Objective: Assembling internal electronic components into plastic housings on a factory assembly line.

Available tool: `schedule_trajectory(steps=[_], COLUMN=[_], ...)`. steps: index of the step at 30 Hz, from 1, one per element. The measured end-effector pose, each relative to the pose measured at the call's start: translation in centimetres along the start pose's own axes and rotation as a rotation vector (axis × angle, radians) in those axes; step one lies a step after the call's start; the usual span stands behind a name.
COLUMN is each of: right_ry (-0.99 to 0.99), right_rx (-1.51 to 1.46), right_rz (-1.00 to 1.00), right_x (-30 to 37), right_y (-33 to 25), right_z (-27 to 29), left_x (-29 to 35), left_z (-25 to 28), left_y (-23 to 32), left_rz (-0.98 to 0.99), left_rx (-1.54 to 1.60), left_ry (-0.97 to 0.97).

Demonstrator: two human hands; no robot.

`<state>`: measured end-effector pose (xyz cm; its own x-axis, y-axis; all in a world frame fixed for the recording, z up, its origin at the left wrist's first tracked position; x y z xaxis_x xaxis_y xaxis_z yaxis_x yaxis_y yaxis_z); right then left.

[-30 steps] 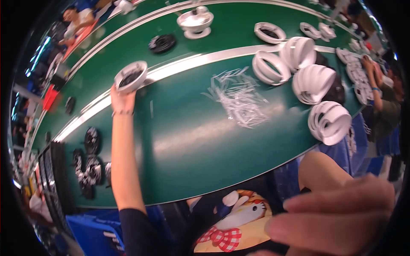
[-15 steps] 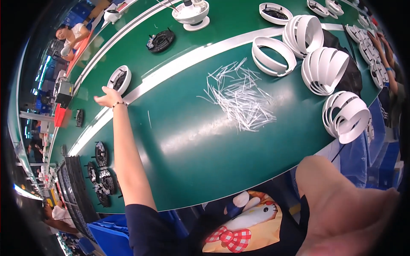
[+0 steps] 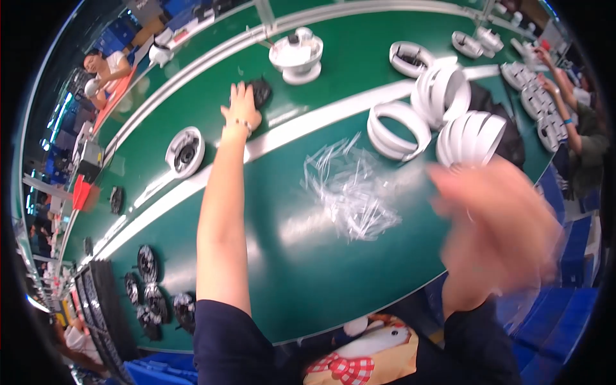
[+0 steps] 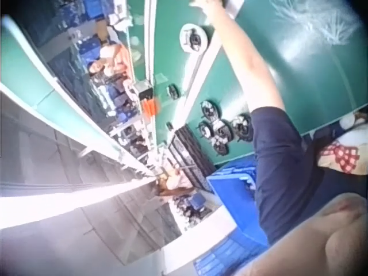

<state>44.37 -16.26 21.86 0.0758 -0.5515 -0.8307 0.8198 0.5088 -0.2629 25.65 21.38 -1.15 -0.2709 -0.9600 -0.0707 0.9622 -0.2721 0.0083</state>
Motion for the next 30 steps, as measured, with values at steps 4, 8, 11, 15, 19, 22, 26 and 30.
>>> schedule_trajectory(steps=[4, 8, 11, 15, 19, 22, 26, 30], right_ry=[-0.311, -0.462, -0.436, -0.579, -0.412, -0.346, -0.471, -0.688], right_rx=[0.267, 0.317, 0.353, 0.367, 0.262, -0.018, -0.196, -0.234], right_rz=[-0.196, -0.312, -0.319, -0.404, -0.308, -0.295, 0.008, 0.102], right_x=[3.7, 6.1, 5.4, 5.9, 3.8, 3.6, 6.2, 9.7], right_y=[10.1, 12.8, 13.6, 15.3, 12.4, 6.3, -2.2, -4.2], right_z=[-10.7, -14.0, -14.2, -15.3, -12.3, -11.1, -11.4, -12.3], left_x=[0.2, 4.2, 10.7, 19.0, 25.2, 28.6, 31.2, 31.0], left_z=[0.0, 4.3, 7.5, 8.1, 9.3, 8.6, 7.0, 8.1], left_y=[-0.3, 2.6, 3.6, 3.9, 2.1, 0.0, -2.0, -2.7], left_rz=[-0.03, -0.172, -0.272, -0.376, -0.283, -0.23, -0.117, -0.074], left_rx=[0.075, 0.151, 0.257, 0.332, 0.305, 0.264, 0.369, 0.324], left_ry=[0.117, 0.446, 0.572, 0.478, 0.491, 0.459, 0.217, 0.026])
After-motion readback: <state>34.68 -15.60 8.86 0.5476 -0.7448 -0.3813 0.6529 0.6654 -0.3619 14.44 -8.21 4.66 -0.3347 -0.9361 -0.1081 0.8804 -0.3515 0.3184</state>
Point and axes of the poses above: each hand's wrist, its own x-axis away from the middle knuckle, its own z-axis out of the back of the hand, y = z × x, the point moved 10 cm from there along -x, towards the middle knuckle, and after that the axes turned 8 degrees about -y, right-handed, at the moved point
